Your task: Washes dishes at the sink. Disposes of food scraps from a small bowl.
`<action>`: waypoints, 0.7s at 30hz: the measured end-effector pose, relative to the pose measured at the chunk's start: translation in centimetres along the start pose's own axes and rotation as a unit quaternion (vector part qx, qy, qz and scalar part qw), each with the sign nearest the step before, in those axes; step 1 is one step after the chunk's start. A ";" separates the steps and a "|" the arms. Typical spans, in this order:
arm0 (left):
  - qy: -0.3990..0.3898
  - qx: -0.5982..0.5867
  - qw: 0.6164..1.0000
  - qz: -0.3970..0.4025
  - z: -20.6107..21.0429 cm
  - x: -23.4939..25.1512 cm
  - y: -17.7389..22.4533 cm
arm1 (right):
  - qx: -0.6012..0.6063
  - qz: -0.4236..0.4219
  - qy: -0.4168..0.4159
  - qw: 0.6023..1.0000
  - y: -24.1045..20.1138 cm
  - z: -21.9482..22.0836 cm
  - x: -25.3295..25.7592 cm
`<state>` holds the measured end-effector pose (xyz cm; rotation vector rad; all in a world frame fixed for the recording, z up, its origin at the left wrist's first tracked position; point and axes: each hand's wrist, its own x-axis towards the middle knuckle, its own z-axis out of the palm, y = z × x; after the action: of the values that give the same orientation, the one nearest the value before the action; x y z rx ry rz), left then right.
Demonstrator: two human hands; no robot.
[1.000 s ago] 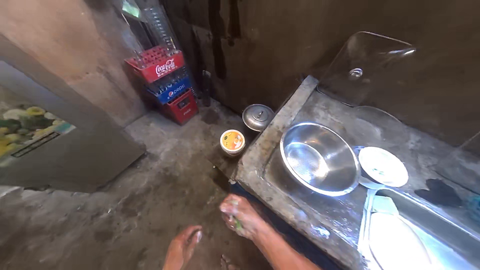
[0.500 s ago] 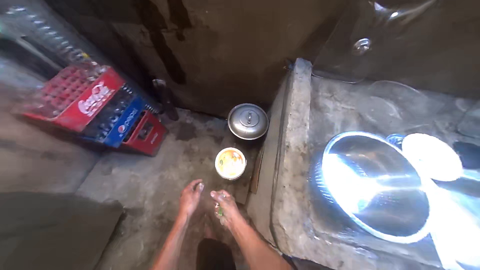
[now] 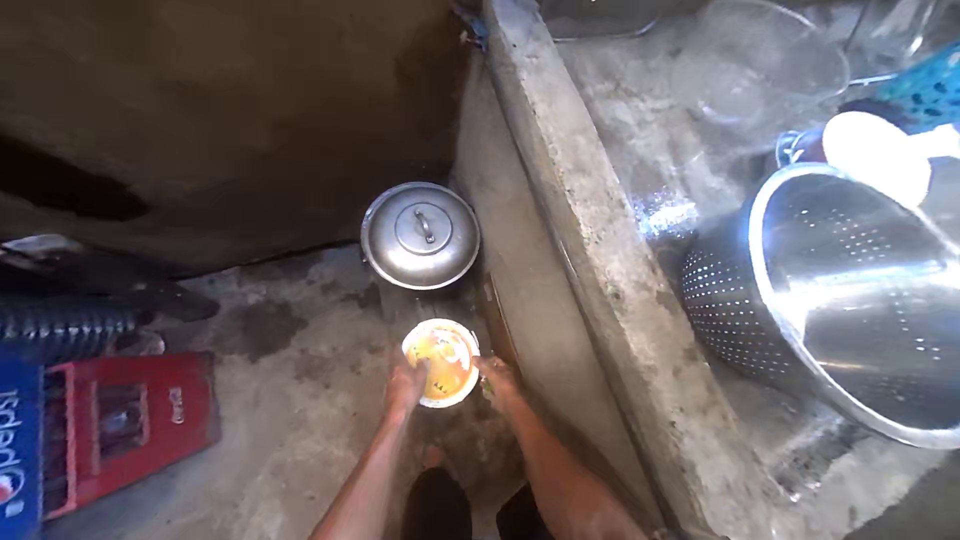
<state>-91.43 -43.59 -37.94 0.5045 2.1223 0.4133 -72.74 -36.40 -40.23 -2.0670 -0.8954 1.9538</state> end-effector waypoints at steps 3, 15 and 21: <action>0.026 -0.021 0.999 0.003 -0.1 -1.1 0.9 | 0.037 0.008 -0.021 0.999 0.6 0.0 0.7; 0.097 -0.163 0.956 0.222 -6.5 -16.8 -10.6 | -0.019 -0.370 0.064 0.926 -5.4 3.5 -6.6; 0.107 -0.243 0.957 0.116 -8.2 -13.9 -11.2 | -0.320 -0.215 -0.074 0.920 -3.6 6.9 -1.0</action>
<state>-93.18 -61.04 -29.02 0.4321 2.0667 1.1341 -80.37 -35.93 -38.52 -1.7560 -2.0442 1.7272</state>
